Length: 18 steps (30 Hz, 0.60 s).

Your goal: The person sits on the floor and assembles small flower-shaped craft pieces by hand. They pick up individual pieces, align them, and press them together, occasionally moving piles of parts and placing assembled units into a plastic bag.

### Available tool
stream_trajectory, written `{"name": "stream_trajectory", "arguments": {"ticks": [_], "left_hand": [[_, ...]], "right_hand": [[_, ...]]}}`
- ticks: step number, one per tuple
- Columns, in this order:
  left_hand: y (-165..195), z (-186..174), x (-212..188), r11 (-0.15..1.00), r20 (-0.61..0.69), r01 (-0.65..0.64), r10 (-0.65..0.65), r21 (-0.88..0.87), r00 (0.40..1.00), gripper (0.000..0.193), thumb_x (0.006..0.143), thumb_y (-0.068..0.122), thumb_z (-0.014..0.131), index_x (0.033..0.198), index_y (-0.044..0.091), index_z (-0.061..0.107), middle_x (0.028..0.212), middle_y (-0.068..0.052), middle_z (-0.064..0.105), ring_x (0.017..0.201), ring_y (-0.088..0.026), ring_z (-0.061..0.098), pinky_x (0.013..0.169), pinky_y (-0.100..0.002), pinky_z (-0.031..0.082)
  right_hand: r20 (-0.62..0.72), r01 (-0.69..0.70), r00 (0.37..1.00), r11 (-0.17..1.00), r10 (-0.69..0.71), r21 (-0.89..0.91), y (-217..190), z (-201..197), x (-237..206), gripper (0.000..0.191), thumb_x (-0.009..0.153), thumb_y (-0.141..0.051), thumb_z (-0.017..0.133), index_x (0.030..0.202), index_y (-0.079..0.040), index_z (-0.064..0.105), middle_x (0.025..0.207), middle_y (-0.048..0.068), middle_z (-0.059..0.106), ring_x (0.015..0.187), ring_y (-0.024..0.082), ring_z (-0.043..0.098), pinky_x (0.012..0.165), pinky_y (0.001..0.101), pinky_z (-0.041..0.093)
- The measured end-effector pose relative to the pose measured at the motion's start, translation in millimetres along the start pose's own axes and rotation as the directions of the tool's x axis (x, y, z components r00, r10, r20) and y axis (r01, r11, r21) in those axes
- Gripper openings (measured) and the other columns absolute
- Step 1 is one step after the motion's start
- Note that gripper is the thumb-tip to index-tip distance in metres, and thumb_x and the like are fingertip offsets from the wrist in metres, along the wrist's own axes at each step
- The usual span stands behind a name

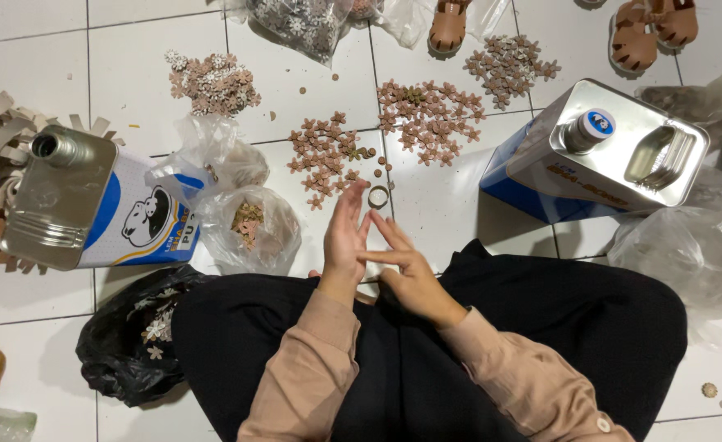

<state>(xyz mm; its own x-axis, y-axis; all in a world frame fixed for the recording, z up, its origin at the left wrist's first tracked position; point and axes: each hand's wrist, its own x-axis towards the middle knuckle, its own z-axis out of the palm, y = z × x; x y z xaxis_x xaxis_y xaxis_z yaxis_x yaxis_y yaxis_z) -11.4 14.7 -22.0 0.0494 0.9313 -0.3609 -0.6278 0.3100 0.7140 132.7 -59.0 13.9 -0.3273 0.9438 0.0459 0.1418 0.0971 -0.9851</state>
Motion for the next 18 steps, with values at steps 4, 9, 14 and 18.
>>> {"name": "stream_trajectory", "arguments": {"ticks": [4, 9, 14, 18], "left_hand": [[-11, 8, -9, 0.935, 0.002, -0.266, 0.273, 0.236, 0.962, 0.048, 0.108, 0.036, 0.037, 0.145, 0.007, 0.050, 0.152, -0.008, 0.052, 0.152, -0.021, 0.036, 0.127, -0.044, 0.021], [-21, 10, -12, 0.874, -0.040, -0.163, 0.204, 0.457, 0.978, 0.046, 0.108, 0.036, 0.039, 0.144, 0.012, 0.052, 0.152, -0.004, 0.052, 0.148, -0.021, 0.041, 0.126, -0.045, 0.025], [-1, -11, 11, 0.977, -0.121, -0.191, 0.201, 0.093, 0.972, 0.046, 0.106, 0.039, 0.041, 0.143, 0.013, 0.051, 0.151, -0.005, 0.052, 0.148, -0.019, 0.038, 0.122, -0.047, 0.025], [-27, -6, 0, 0.933, 0.006, -0.199, 0.207, 0.300, 0.978, 0.046, 0.107, 0.040, 0.036, 0.139, 0.013, 0.054, 0.148, -0.004, 0.054, 0.147, -0.018, 0.040, 0.119, -0.044, 0.028]], "right_hand": [[0.062, -0.113, 0.992, 0.985, 0.105, 0.130, 16, 21, 7, 0.076, 0.075, 0.007, 0.053, 0.147, -0.015, 0.049, 0.172, 0.018, 0.000, 0.158, 0.040, -0.008, 0.125, 0.0501, 0.003], [0.193, -0.048, 0.979, 0.995, 0.065, -0.088, 1, 17, 4, 0.089, 0.077, 0.003, 0.062, 0.158, -0.013, 0.029, 0.172, 0.017, 0.019, 0.164, 0.040, 0.007, 0.130, 0.0532, -0.007], [0.146, -0.091, 0.982, 0.977, 0.120, -0.194, -23, 3, -12, 0.085, 0.068, 0.013, 0.053, 0.149, -0.015, 0.057, 0.175, 0.015, 0.024, 0.162, 0.045, -0.003, 0.127, 0.0551, 0.009], [0.102, -0.078, 0.990, 0.982, 0.097, -0.172, -9, 14, -3, 0.079, 0.070, 0.006, 0.058, 0.147, -0.007, 0.047, 0.168, 0.019, 0.015, 0.153, 0.051, -0.005, 0.121, 0.0591, 0.007]]}}
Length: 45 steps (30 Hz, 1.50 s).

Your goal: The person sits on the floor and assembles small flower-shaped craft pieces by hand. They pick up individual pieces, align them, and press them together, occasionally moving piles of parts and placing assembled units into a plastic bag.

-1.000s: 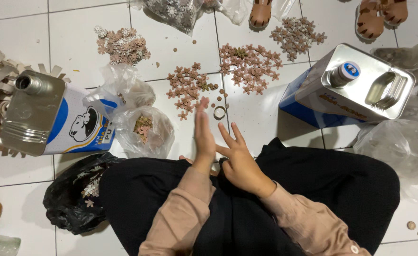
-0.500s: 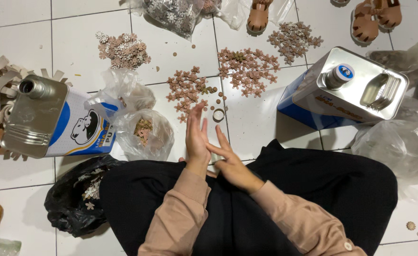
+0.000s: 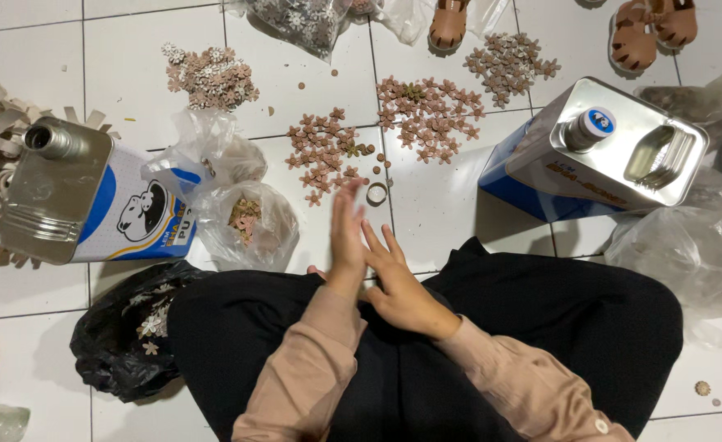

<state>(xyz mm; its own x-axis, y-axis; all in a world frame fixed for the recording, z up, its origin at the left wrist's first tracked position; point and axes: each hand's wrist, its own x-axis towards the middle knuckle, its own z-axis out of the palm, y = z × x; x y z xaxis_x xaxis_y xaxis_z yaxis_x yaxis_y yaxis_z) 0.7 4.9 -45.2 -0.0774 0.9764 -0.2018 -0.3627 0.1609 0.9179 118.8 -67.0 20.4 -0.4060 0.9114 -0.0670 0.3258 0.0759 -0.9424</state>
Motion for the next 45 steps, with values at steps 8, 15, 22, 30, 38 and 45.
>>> {"name": "stream_trajectory", "arguments": {"ticks": [8, 15, 22, 30, 38, 45], "left_hand": [[-4, -3, 16, 0.974, -0.016, -0.097, 0.103, 0.204, 0.995, 0.042, 0.110, 0.036, 0.041, 0.128, 0.005, 0.062, 0.139, -0.013, 0.060, 0.138, -0.025, 0.050, 0.120, -0.040, 0.031], [26, 1, 21, 0.997, 0.165, 0.041, -0.031, -0.061, 0.986, 0.051, 0.109, 0.048, 0.032, 0.139, 0.015, 0.056, 0.148, -0.006, 0.055, 0.150, -0.022, 0.038, 0.125, -0.046, 0.024], [19, 20, 1, 0.999, 0.089, 0.001, -0.004, 0.035, 0.996, 0.053, 0.108, 0.044, 0.034, 0.142, 0.008, 0.053, 0.154, -0.008, 0.049, 0.155, -0.024, 0.029, 0.129, -0.047, 0.014], [30, -5, 23, 0.979, -0.078, -0.058, 0.044, -0.193, 0.996, 0.057, 0.103, 0.050, 0.036, 0.143, 0.011, 0.050, 0.154, -0.007, 0.049, 0.156, -0.021, 0.028, 0.127, -0.049, 0.011], [10, 15, -5, 1.000, 0.109, -0.023, 0.024, -0.008, 0.994, 0.051, 0.104, 0.038, 0.036, 0.144, 0.009, 0.049, 0.154, -0.008, 0.048, 0.153, -0.022, 0.032, 0.128, -0.047, 0.014], [16, 5, 8, 0.992, -0.132, 0.052, -0.068, -0.117, 0.989, 0.052, 0.104, 0.044, 0.033, 0.140, 0.011, 0.051, 0.149, -0.006, 0.053, 0.149, -0.019, 0.037, 0.125, -0.046, 0.021]], "right_hand": [[-0.095, 0.104, 0.986, 0.952, -0.137, -0.288, -2, -15, -7, 0.069, 0.069, 0.014, 0.046, 0.128, -0.011, 0.069, 0.164, 0.017, 0.038, 0.155, 0.053, 0.010, 0.125, 0.0575, 0.019], [-0.097, 0.059, 0.991, 0.953, -0.091, -0.298, -12, -8, 12, 0.076, 0.068, 0.014, 0.047, 0.141, -0.008, 0.048, 0.170, 0.018, 0.023, 0.157, 0.052, 0.005, 0.124, 0.0594, 0.018], [-0.045, 0.130, 0.989, 0.966, -0.143, -0.222, 5, -3, 22, 0.091, 0.069, 0.016, 0.046, 0.157, -0.006, 0.034, 0.170, 0.019, 0.022, 0.158, 0.049, 0.011, 0.128, 0.0597, 0.009], [0.008, 0.025, 0.999, 0.870, -0.033, 0.492, -1, -18, 3, 0.069, 0.074, 0.013, 0.048, 0.140, -0.004, 0.059, 0.177, 0.017, 0.022, 0.167, 0.044, 0.007, 0.131, 0.0537, 0.016], [-0.020, 0.159, 0.987, 0.985, -0.160, -0.066, 17, 9, 11, 0.095, 0.077, 0.007, 0.061, 0.162, -0.008, 0.019, 0.171, 0.020, 0.009, 0.159, 0.040, 0.001, 0.127, 0.0548, 0.003], [0.086, -0.038, 0.996, 0.999, 0.037, 0.016, 25, -17, 1, 0.086, 0.068, 0.013, 0.053, 0.150, -0.012, 0.054, 0.172, 0.013, 0.021, 0.158, 0.031, 0.009, 0.127, 0.0483, 0.013]]}}
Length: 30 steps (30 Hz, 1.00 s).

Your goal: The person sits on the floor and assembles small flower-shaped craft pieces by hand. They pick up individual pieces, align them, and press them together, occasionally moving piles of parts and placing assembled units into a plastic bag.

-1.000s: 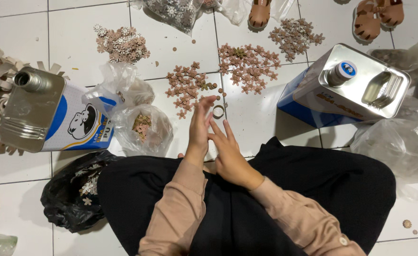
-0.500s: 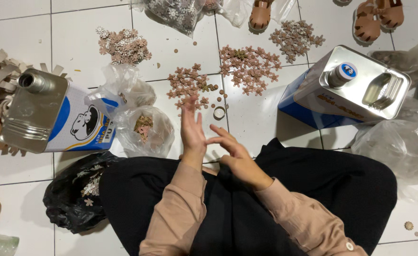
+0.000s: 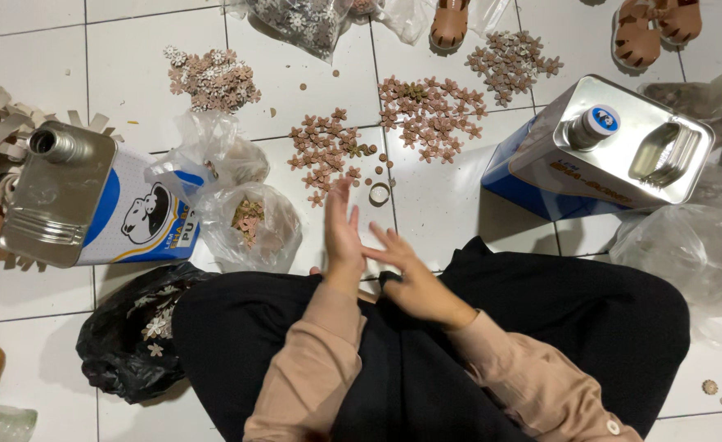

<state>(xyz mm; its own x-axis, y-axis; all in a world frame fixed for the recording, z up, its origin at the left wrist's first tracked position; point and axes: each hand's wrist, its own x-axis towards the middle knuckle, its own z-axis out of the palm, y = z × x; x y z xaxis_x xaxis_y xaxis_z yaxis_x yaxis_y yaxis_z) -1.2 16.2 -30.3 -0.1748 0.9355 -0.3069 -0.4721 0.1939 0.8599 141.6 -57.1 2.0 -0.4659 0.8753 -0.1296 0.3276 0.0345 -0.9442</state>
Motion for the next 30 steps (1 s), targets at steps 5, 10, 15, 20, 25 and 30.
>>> {"name": "stream_trajectory", "arguments": {"ticks": [5, 10, 15, 20, 25, 30], "left_hand": [[4, -7, 10, 0.972, 0.070, -0.023, 0.040, -0.233, 0.997, 0.052, 0.106, 0.048, 0.035, 0.133, 0.008, 0.054, 0.144, -0.011, 0.056, 0.145, -0.023, 0.043, 0.124, -0.046, 0.022], [3, -5, 1, 0.957, 0.132, 0.003, 0.037, -0.291, 0.991, 0.049, 0.109, 0.045, 0.037, 0.135, 0.007, 0.055, 0.141, -0.013, 0.056, 0.143, -0.028, 0.044, 0.126, -0.049, 0.025], [-16, 7, -30, 0.949, 0.035, 0.064, -0.079, 0.308, 0.996, 0.047, 0.102, 0.042, 0.039, 0.134, 0.013, 0.057, 0.144, -0.005, 0.054, 0.142, -0.022, 0.040, 0.118, -0.042, 0.026], [-38, 8, -19, 0.870, 0.083, -0.053, 0.013, 0.490, 0.996, 0.044, 0.107, 0.041, 0.037, 0.124, 0.011, 0.066, 0.140, -0.006, 0.059, 0.141, -0.024, 0.043, 0.119, -0.042, 0.028], [-40, -10, 9, 0.980, 0.005, 0.111, -0.113, 0.166, 0.994, 0.042, 0.105, 0.037, 0.040, 0.125, 0.010, 0.065, 0.138, -0.005, 0.061, 0.135, -0.019, 0.048, 0.114, -0.037, 0.030], [-50, -5, -6, 0.967, 0.066, 0.080, -0.098, 0.240, 0.993, 0.040, 0.108, 0.035, 0.043, 0.121, 0.007, 0.069, 0.131, -0.008, 0.066, 0.130, -0.021, 0.054, 0.115, -0.038, 0.034]], "right_hand": [[0.071, -0.174, 0.977, 0.566, 0.199, 0.806, -10, 5, 3, 0.068, 0.072, 0.013, 0.048, 0.136, -0.006, 0.059, 0.179, 0.004, 0.016, 0.150, 0.036, 0.034, 0.108, 0.0468, 0.035], [0.021, -0.188, 0.979, 0.850, 0.204, 0.492, 4, 32, 0, 0.078, 0.078, 0.010, 0.050, 0.153, -0.012, 0.048, 0.180, 0.004, -0.001, 0.152, 0.043, 0.027, 0.103, 0.0625, 0.029], [-0.080, -0.017, 0.997, 0.991, 0.006, -0.130, 32, 33, 11, 0.078, 0.081, 0.003, 0.067, 0.153, -0.013, 0.041, 0.169, 0.022, 0.001, 0.152, 0.053, -0.003, 0.121, 0.0567, 0.008], [-0.166, -0.057, 0.986, 0.885, -0.023, -0.462, 12, 23, 0, 0.043, 0.079, -0.001, 0.066, 0.121, -0.008, 0.062, 0.168, 0.024, 0.026, 0.158, 0.052, 0.012, 0.123, 0.0583, 0.018], [-0.274, 0.048, 0.948, 0.924, -0.161, -0.379, -23, 8, -10, 0.050, 0.068, 0.006, 0.057, 0.111, -0.008, 0.080, 0.163, 0.028, 0.027, 0.151, 0.059, 0.008, 0.120, 0.0598, 0.021], [-0.222, 0.026, 0.970, 0.950, -0.099, -0.310, -29, 11, -1, 0.056, 0.067, 0.005, 0.058, 0.120, -0.006, 0.074, 0.166, 0.031, 0.018, 0.150, 0.060, 0.004, 0.120, 0.0605, 0.018]]}}
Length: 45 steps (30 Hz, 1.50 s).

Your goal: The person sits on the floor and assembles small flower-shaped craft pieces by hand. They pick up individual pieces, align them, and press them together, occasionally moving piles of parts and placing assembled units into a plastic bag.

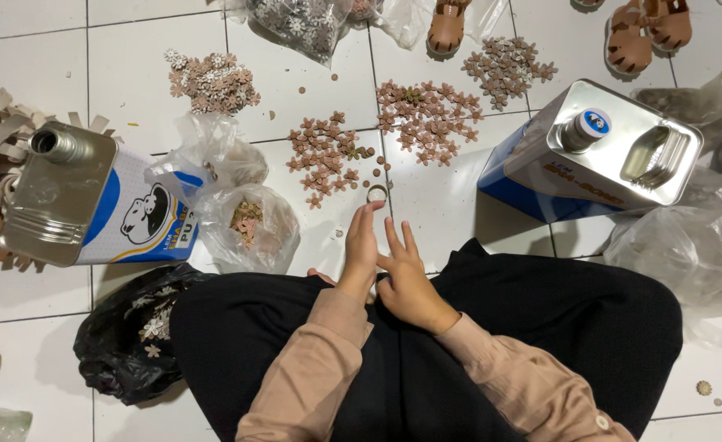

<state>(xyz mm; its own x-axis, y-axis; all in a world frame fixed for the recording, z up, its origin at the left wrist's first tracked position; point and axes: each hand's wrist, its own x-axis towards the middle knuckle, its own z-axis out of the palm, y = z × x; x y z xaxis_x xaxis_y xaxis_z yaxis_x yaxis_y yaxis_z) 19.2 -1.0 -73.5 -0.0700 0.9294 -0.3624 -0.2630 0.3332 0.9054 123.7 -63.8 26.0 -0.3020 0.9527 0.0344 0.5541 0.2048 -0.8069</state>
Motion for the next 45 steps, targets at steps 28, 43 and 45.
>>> {"name": "stream_trajectory", "arguments": {"ticks": [28, 43, 45], "left_hand": [[24, -6, 8, 0.969, -0.045, -0.046, 0.036, -0.243, 0.998, 0.040, 0.103, 0.039, 0.043, 0.129, 0.013, 0.060, 0.145, -0.004, 0.056, 0.151, -0.017, 0.033, 0.126, -0.048, 0.013], [-6, -3, 1, 0.992, 0.048, 0.107, -0.104, -0.072, 0.993, 0.040, 0.104, 0.035, 0.043, 0.127, 0.012, 0.064, 0.140, -0.002, 0.061, 0.141, -0.019, 0.043, 0.122, -0.043, 0.023], [-3, -8, 10, 0.968, 0.027, 0.175, -0.173, -0.182, 0.985, 0.039, 0.104, 0.037, 0.041, 0.128, 0.015, 0.061, 0.142, 0.002, 0.058, 0.146, -0.013, 0.038, 0.122, -0.042, 0.019]], "right_hand": [[0.058, -0.202, 0.979, 0.954, 0.194, 0.221, 38, 24, -20, 0.072, 0.073, 0.008, 0.057, 0.137, -0.024, 0.065, 0.175, 0.017, 0.021, 0.162, 0.043, -0.001, 0.128, 0.0539, 0.013], [0.103, -0.071, 0.992, 0.997, 0.074, -0.034, 34, 21, -20, 0.060, 0.073, 0.004, 0.060, 0.130, -0.012, 0.063, 0.164, 0.028, 0.023, 0.155, 0.053, -0.001, 0.126, 0.0554, 0.008], [-0.024, -0.041, 0.999, 0.999, 0.041, -0.029, 32, 13, -18, 0.060, 0.072, 0.006, 0.055, 0.124, -0.018, 0.072, 0.166, 0.024, 0.031, 0.157, 0.051, 0.004, 0.125, 0.0523, 0.017]]}}
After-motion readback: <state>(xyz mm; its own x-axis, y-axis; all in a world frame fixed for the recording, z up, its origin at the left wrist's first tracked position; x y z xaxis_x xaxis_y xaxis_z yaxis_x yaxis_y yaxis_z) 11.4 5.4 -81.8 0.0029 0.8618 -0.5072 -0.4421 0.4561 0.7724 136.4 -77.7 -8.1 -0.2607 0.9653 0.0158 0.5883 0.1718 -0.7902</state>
